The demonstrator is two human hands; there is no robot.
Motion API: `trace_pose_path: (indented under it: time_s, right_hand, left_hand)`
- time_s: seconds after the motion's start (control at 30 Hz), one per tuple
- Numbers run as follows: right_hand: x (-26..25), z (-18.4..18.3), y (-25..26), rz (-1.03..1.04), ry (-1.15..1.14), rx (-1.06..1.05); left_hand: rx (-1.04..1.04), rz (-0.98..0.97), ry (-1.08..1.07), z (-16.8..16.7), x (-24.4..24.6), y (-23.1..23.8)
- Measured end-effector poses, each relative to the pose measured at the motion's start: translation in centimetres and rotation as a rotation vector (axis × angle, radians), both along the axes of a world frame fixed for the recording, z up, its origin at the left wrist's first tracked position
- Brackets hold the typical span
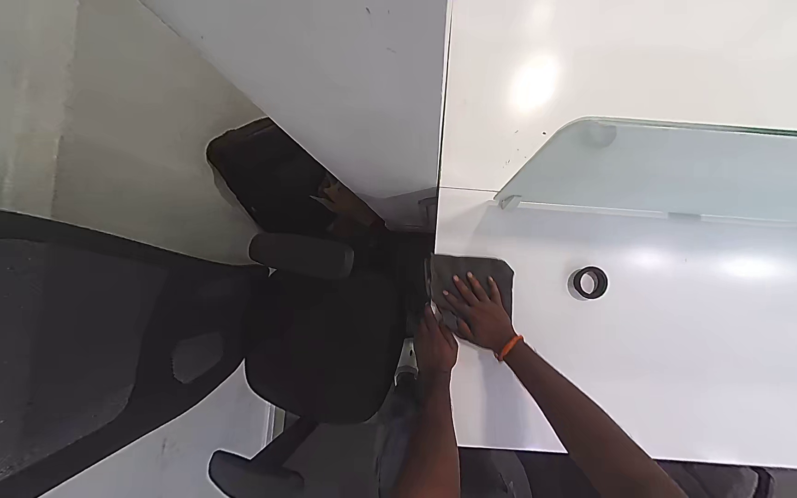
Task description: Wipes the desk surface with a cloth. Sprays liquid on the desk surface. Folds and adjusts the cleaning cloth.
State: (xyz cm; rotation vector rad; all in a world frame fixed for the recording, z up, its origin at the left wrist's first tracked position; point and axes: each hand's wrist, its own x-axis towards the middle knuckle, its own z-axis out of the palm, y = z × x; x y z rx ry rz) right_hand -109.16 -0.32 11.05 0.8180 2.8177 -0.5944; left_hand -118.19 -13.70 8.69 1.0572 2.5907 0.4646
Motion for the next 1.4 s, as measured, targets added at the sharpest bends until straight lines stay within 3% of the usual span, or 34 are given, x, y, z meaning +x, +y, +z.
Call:
trace_pose_path:
  time_s: [0.2,0.47,0.6,0.73,1.0,1.1,1.2,1.27,1.4]
  right_hand:
    - [-5.7,-1.0,7.6,-0.136,0.098,0.148]
    - [-2.2,-0.8,11.5,-0.393,0.087,0.183]
    - [0.8,-0.8,9.5,-0.504,0.096,0.189]
    - [4.5,-1.0,4.2,-0.557,0.109,0.164]
    - [13.2,-0.4,-13.5,-0.427,0.083,0.077]
    - [14.8,0.2,-17.7,-0.404,0.021,0.036]
    - [15.1,1.6,-18.1,-0.371,-0.023,-0.022]
    - [15.0,2.5,-16.7,-0.405,0.097,-0.005]
    - [15.4,3.6,-8.1,-0.651,0.253,0.183]
  left_hand:
    - [-0.048,0.037,0.021,0.1,0.3,0.2]
    - [-0.104,0.023,-0.009,0.4,0.1,0.2]
    - [-0.074,0.016,0.025,0.0,0.2,0.1]
    - [-0.111,0.020,0.011,0.2,0.0,0.2]
    - [-0.113,0.027,-0.024,0.4,0.1,0.3]
    - [-0.093,0.036,-0.007,0.2,0.1,0.2]
    - [-0.114,0.038,-0.010,0.1,0.3,0.2]
    - [-0.107,0.033,-0.005,0.1,0.1,0.1]
    - [-0.089,0.027,-0.005,0.2,0.0,0.2]
